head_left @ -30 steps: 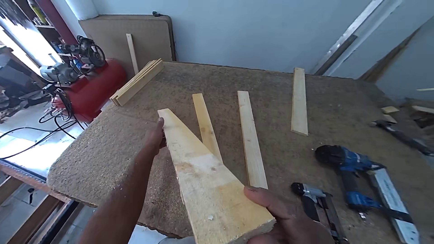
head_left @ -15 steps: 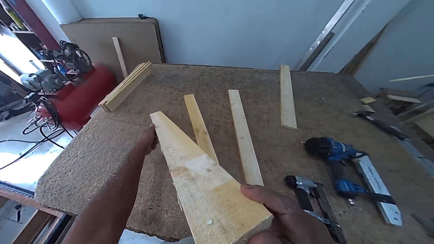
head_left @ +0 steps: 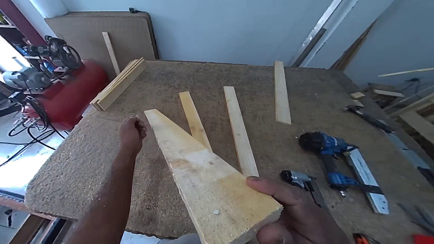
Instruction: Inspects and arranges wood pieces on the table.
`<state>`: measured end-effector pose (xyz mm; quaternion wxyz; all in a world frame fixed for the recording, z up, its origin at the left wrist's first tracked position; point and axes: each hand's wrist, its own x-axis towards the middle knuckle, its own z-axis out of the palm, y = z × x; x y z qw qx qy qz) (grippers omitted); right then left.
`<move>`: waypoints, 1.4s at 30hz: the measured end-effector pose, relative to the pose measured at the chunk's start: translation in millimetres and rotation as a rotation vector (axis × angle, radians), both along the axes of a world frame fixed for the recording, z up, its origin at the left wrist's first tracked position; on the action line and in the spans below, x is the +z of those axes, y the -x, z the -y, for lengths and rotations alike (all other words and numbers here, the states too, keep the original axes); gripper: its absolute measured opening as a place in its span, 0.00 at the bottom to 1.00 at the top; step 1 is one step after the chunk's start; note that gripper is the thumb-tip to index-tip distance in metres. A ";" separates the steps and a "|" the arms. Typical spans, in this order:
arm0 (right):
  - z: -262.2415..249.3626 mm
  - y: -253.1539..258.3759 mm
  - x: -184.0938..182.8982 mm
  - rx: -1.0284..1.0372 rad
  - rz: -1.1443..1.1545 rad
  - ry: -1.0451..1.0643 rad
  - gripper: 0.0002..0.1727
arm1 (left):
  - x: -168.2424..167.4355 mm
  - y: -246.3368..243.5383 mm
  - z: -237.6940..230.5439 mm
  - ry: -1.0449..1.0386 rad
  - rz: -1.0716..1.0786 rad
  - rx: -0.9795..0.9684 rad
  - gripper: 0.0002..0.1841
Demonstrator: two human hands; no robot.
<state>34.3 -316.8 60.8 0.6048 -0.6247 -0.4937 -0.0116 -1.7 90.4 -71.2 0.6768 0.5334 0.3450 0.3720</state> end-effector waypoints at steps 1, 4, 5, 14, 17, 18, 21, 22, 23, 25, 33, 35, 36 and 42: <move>-1.2 0.8 0.8 -0.004 0.000 -0.002 0.27 | -2.6 4.1 5.0 0.085 -0.077 0.037 0.15; -6.0 3.0 4.9 -0.021 0.007 -0.010 0.26 | 19.5 14.3 50.0 0.279 -0.388 0.057 0.15; -7.4 2.8 6.7 -0.030 0.012 -0.009 0.27 | 28.5 17.4 67.7 0.310 -0.447 0.037 0.15; -10.9 1.2 9.5 -0.033 0.015 -0.005 0.26 | 25.0 30.9 91.7 0.047 -0.133 -0.012 0.30; -12.3 4.4 9.8 0.005 -0.008 -0.016 0.26 | 45.2 37.6 93.7 -0.103 -0.102 -0.140 0.33; -13.2 5.7 10.0 0.015 -0.018 -0.023 0.25 | 56.2 39.9 99.1 -0.125 -0.143 -0.171 0.34; -14.5 8.1 10.3 0.036 -0.027 -0.037 0.25 | 83.7 47.3 112.4 -0.112 -0.330 -0.221 0.29; -15.2 8.4 10.6 0.046 -0.021 -0.043 0.26 | 87.0 48.9 113.2 -0.101 -0.361 -0.231 0.27; -16.0 9.1 11.0 0.060 -0.015 -0.048 0.26 | 88.5 50.4 112.5 -0.094 -0.381 -0.234 0.26; -18.9 11.6 12.4 0.075 -0.001 -0.059 0.27 | 90.7 53.2 111.8 -0.073 -0.378 -0.222 0.23; -31.2 19.0 18.4 0.048 0.098 -0.074 0.28 | 88.0 60.5 115.7 -0.055 -0.083 -0.079 0.18; -31.7 19.6 18.6 0.039 0.106 -0.073 0.28 | 86.1 60.2 115.2 -0.071 0.019 -0.030 0.18; -31.8 19.3 18.7 0.041 0.106 -0.074 0.28 | 84.9 60.0 114.5 -0.079 0.042 -0.013 0.18; -31.4 21.1 17.9 0.065 0.100 -0.062 0.28 | 60.9 67.6 100.0 -0.059 -0.053 -0.033 0.14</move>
